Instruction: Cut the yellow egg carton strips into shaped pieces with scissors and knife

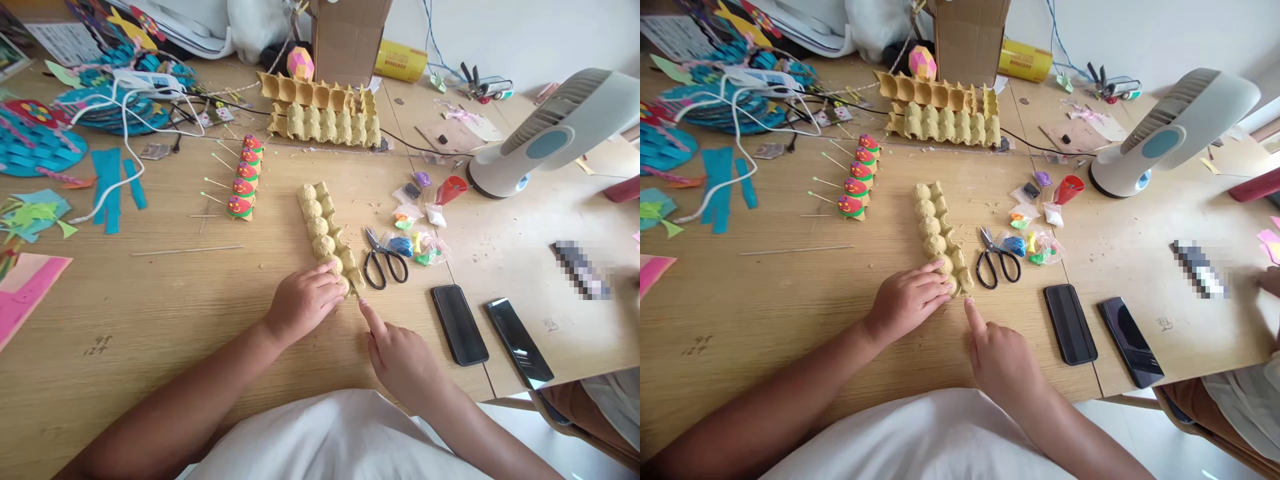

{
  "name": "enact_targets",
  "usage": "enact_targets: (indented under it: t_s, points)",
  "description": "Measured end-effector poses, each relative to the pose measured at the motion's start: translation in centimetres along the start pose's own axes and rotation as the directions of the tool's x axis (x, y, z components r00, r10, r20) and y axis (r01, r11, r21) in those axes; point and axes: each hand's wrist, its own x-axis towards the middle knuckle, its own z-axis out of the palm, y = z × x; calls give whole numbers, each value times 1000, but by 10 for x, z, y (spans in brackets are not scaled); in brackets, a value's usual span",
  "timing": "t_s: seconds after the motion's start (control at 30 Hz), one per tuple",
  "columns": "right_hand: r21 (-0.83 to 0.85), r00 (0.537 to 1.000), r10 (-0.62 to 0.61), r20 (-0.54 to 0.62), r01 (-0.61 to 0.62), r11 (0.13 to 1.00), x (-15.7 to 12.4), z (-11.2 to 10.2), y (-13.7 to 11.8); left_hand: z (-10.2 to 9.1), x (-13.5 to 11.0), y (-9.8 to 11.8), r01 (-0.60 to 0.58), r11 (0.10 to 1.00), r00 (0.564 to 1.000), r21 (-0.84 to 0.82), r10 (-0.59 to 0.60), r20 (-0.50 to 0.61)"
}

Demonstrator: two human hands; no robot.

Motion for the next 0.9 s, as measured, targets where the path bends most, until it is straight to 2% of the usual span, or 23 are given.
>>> enact_targets:
  t_s: [0.17, 0.47, 0.63, 0.73, 0.9]
  points:
    - [-1, 999, -3, -34, 3, 1000, 14, -6, -5, -1, 0, 1, -15, 1000, 1000, 24, 15, -16]
    - [54, 999, -7, -44, 10, 998, -6, 4, 3, 1, 0, 0, 10, 1000, 1000, 23, -10, -18]
    - [146, 986, -12, -169, 37, 989, 2, -9, 5, 1, 0, -1, -2, 1000, 1000, 26, 3, -31]
    - [127, 970, -28, -240, 60, 990, 9, -17, 2, 0, -2, 1, -28, 999, 999, 25, 29, -29]
    - [81, 978, -33, -207, 51, 995, 19, -18, -1, -4, -1, 3, -43, 999, 997, 0, 43, -68]
